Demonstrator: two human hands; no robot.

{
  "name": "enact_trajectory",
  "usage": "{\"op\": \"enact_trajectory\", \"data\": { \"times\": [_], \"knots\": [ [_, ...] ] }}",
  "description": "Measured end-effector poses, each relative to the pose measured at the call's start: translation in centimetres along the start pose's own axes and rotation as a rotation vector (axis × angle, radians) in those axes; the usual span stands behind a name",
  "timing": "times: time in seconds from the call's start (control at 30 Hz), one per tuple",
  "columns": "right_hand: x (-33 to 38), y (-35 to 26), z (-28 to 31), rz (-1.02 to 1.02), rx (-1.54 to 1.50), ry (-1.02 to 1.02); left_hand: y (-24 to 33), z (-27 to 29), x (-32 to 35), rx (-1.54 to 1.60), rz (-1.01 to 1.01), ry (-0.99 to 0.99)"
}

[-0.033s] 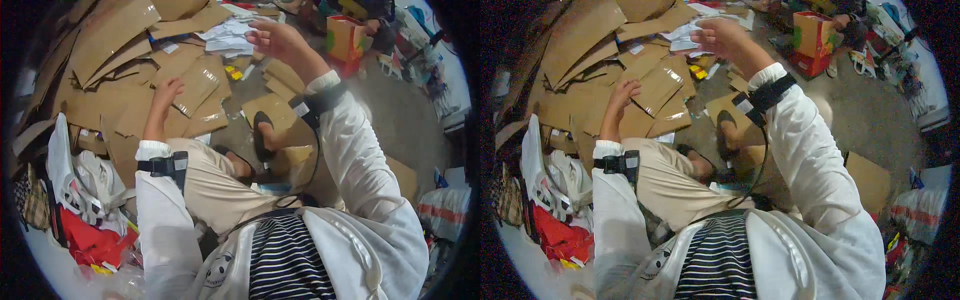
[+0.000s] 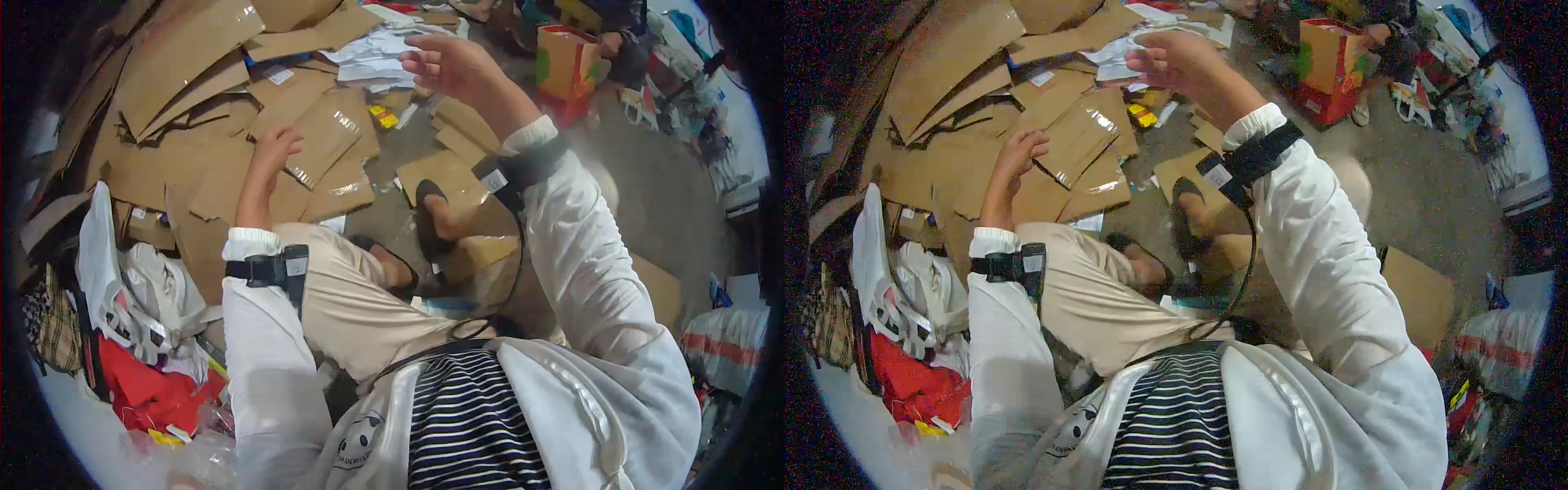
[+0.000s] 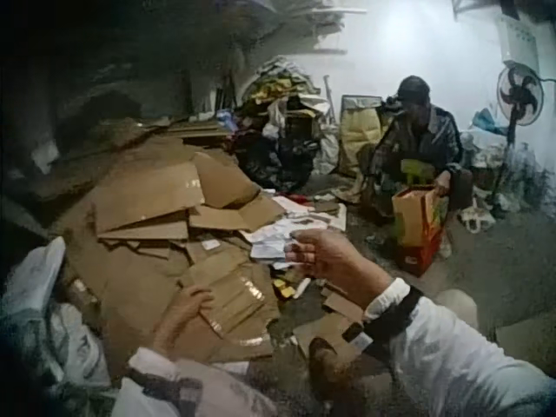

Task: Sorting and flattening cardboard boxes and papers from a pile of recyclables.

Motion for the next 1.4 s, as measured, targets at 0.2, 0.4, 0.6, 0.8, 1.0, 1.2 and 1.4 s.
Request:
{"op": "enact_trajectory", "data": {
  "times": [0.2,0.4,0.6,0.8,1.0,1.2,1.4],
  "knots": [
    [-3.4,-0.3,-1.7,0.02,0.022,-0.149,-0.4,0.6,0.0,-0.06,0.116,0.055],
    [-6.2,9.7,-0.9,0.335,1.145,-0.255,1.3,-2.2,-1.5,0.037,0.042,-0.014],
    [0.1,31.7,2.4,0.185,1.593,-0.561,-7.0,-9.7,-5.1,0.385,0.131,-0.024],
    [7.0,40.2,2.4,-0.128,1.777,-0.92,-21.9,-14.2,-2.8,0.293,0.683,0.021],
    [9.4,37.1,8.6,-0.084,1.697,-0.673,-38.0,-20.2,2.3,0.087,0.566,-0.152],
    [9.7,35.3,11.4,-0.161,1.02,-0.353,-51.3,-24.2,4.6,-1.066,0.012,-0.781],
    [12.4,35.2,15.0,-0.155,1.255,-0.303,-33.5,-28.3,7.7,-0.818,-0.235,-1.36]
  ]
}}
Point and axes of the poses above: each hand's wrist, its own x-axis away from the middle knuckle, its own z-axis out of the back of the hand, y = z × x, the point moved 2 cm from there along -x, towards the middle knuckle, and after that the axes turned 12 degrees about x, right-handed, at the moved point
